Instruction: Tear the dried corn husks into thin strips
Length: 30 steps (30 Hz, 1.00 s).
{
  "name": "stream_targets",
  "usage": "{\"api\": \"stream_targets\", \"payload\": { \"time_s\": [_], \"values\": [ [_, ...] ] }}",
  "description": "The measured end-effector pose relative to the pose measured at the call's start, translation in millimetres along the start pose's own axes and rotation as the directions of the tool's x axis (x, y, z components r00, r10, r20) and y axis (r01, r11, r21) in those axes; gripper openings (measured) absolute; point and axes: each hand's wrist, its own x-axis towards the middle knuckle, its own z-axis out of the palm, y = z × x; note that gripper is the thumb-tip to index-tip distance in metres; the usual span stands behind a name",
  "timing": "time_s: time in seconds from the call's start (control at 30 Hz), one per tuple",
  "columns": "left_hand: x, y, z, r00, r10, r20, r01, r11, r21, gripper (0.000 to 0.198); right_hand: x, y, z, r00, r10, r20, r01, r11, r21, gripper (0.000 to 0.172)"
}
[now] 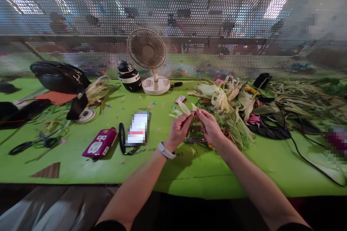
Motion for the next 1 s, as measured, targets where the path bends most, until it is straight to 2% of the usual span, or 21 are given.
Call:
{"api": "stream_targets", "payload": {
  "time_s": [0.1,0.17,0.23,0.3,0.53,0.6,0.73,0.83,1.0],
  "values": [
    [-1.1,-1.5,1.8,0.994,0.092,-0.065,-0.089,0.995,0.053,0.037,-0.5,-0.8,0.1,0.988,-0.082,-0.131,0.076,0.996,-0.045,0.042],
    [-1.6,-2.6,2.3,0.989,0.112,-0.097,-0.106,0.992,0.063,0.037,0.8,-0.9,-1.9,0.961,-0.144,-0.234,0.133,0.989,-0.063,0.041],
    [-1.8,-3.2,2.1,0.986,0.113,-0.12,-0.106,0.992,0.064,0.037,2.8,-1.0,-4.7,0.935,-0.208,-0.286,0.192,0.978,-0.084,0.041],
    [-1.6,-2.8,1.4,0.988,0.104,-0.114,-0.097,0.994,0.058,0.036,4.8,-1.2,-7.6,0.93,-0.247,-0.272,0.224,0.968,-0.115,0.04],
    [1.4,-2.4,1.5,0.995,0.086,0.041,-0.089,0.994,0.058,0.032,9.3,2.7,-11.7,0.938,-0.327,-0.113,0.283,0.914,-0.291,0.04],
    [2.9,-4.8,2.0,0.998,0.062,0.034,-0.064,0.994,0.089,0.032,8.6,5.5,-11.1,0.942,-0.329,-0.062,0.283,0.882,-0.377,0.039],
    [3.9,-9.4,4.1,0.995,0.088,0.04,-0.092,0.99,0.11,0.034,4.7,10.4,-7.3,0.946,-0.325,-0.003,0.284,0.831,-0.478,0.033],
    [2.9,-8.7,7.8,0.996,0.08,0.028,-0.081,0.995,0.065,0.033,2.6,11.3,-4.2,0.911,-0.412,-0.011,0.36,0.808,-0.466,0.028],
    [1.2,-0.6,14.3,0.991,0.087,-0.097,-0.093,0.994,-0.06,0.03,5.0,9.2,-4.8,0.857,-0.511,-0.061,0.441,0.791,-0.425,0.025]
  ]
}}
